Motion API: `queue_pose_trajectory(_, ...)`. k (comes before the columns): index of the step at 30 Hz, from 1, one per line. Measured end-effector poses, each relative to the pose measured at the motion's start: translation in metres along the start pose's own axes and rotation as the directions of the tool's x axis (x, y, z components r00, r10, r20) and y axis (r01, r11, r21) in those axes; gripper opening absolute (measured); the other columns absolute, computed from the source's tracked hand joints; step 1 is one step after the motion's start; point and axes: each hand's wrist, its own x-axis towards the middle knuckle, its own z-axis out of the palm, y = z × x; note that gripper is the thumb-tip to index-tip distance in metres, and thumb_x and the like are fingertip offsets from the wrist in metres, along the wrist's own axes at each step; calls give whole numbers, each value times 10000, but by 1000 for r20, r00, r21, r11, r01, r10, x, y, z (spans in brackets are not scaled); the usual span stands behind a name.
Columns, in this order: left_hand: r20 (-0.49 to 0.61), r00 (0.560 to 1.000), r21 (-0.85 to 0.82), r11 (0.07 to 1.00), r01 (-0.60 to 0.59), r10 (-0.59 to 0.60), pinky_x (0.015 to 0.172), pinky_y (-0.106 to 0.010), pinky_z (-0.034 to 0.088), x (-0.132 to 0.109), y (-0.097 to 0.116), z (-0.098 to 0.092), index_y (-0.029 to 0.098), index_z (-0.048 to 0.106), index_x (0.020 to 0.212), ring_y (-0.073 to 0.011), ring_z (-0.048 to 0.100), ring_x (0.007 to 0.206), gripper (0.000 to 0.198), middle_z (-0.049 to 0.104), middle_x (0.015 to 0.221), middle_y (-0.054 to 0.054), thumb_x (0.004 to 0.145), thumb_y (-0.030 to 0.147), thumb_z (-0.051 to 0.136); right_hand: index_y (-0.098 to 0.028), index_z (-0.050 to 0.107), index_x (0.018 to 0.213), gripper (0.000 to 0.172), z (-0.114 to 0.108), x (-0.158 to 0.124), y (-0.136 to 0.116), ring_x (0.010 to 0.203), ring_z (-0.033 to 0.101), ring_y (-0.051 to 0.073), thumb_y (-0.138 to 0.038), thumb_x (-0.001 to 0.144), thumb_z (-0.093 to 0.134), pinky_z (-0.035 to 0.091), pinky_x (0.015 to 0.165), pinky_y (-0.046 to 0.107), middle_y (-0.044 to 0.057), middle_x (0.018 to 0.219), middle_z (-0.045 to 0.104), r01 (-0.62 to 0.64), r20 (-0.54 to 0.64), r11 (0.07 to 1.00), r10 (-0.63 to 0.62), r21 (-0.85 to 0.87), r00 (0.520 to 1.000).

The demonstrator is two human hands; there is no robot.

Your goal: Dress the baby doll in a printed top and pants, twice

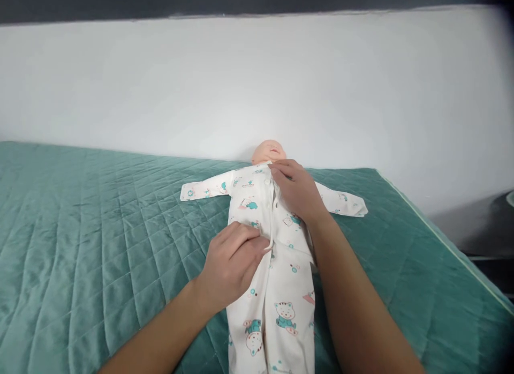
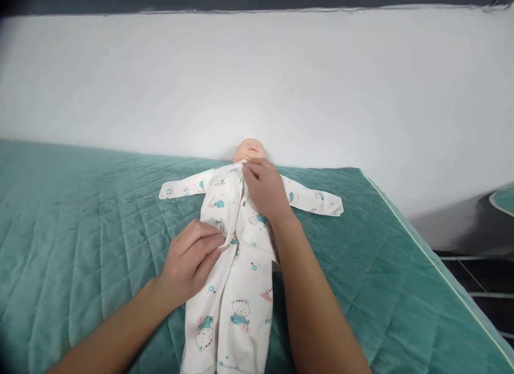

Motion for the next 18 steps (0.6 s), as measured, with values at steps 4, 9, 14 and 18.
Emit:
queue_pose_trajectory(4, -52, 986, -166, 975, 148, -159, 713, -290, 524, 1, 2, -1, 173, 636, 997, -146, 603, 813, 73, 643, 881, -46, 951, 124, 607, -229, 781, 1028, 252, 1, 0, -4, 1243, 592, 265, -318, 895, 587, 398, 1131, 442, 68, 1249, 699, -20, 1, 1000, 20, 21, 1000)
queue_pose_trajectory(9, -56, 931, -337, 885, 321, -359, 698, -263, 495, 2, 3, -2, 195, 658, 948, -120, 594, 789, 54, 631, 863, -18, 950, 150, 628, -230, 764, 1027, 239, -1, -1, -8, 1268, 583, 273, -331, 874, 611, 376, 1149, 458, 66, 1262, 700, -56, 44, 998, 54, 35, 998)
queue_pose_trajectory(14, 2, 936, -372, 868, 329, -353, 747, -270, 506, 0, 1, 1, 199, 694, 984, -126, 624, 843, 80, 659, 911, -27, 946, 153, 640, -246, 701, 1136, 312, -10, -2, -5, 1255, 589, 283, -310, 842, 616, 415, 1101, 486, 47, 1308, 682, -185, 86, 979, 178, 82, 980)
queue_pose_trajectory(18, 20, 921, -408, 838, 363, -389, 729, -245, 487, 1, 0, 2, 199, 690, 969, -105, 609, 826, 82, 653, 897, -11, 944, 138, 642, -295, 641, 1257, 453, -16, -4, -2, 1295, 564, 291, -294, 804, 633, 430, 1090, 497, 24, 1411, 620, -258, 189, 957, 231, 132, 954)
